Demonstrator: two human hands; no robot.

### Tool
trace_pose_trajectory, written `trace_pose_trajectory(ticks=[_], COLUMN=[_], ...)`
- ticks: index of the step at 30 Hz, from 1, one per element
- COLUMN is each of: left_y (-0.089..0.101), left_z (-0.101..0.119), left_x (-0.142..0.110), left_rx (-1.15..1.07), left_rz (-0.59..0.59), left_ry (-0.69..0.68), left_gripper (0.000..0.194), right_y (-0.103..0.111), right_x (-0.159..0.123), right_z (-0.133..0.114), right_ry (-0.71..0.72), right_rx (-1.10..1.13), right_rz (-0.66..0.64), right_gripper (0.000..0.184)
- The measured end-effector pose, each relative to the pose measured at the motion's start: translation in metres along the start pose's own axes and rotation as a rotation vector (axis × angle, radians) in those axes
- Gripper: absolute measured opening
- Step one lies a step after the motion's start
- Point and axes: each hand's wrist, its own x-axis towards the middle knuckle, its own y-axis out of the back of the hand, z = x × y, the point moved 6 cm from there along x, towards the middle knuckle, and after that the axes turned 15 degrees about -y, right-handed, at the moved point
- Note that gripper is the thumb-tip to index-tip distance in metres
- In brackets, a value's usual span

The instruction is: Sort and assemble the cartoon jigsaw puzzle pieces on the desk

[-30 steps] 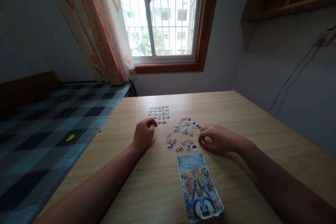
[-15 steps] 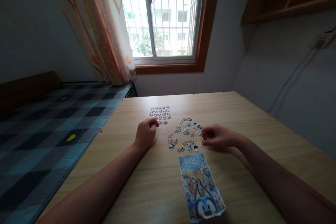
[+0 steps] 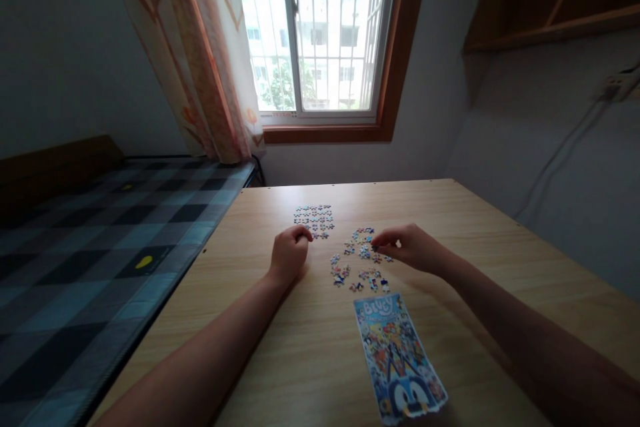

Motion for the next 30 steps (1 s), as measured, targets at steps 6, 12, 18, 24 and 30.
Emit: trace_pose_trajectory(ticks=[6,12,18,24,30], left_y=[0.0,0.0,0.0,0.0,0.001], left_z=[0.0,0.0,-0.002,-0.002,0.001], left_x=[-0.001,-0.001,-0.001,0.0,-0.001], left_rx=[-0.024,-0.051,-0.069,-0.06,-0.062], left_rz=[0.008,0.019,0.016,0.006,0.013], left_ry=[0.008,0.005,0.026,0.065,0.071], left_gripper=[0.022,0.021,0.021,0.021,0.02], right_y=[-0.008,-0.024,-0.037,-0.046,-0.054], right_x=[0.045,0.096,0.114,0.119,0.12], right_z=[-0.03,-0.042,-0.031,-0.015,-0.001], right_ry=[-0.012,-0.164,-0.321,-0.299,-0.329], right_rx=[-0.123,-0.11,-0.321,-0.297,-0.21], right_rz=[0.084,-0.003,-0.16,-0.226,-0.224], right_gripper=[0.012,0.015,0.014,0.018,0.019])
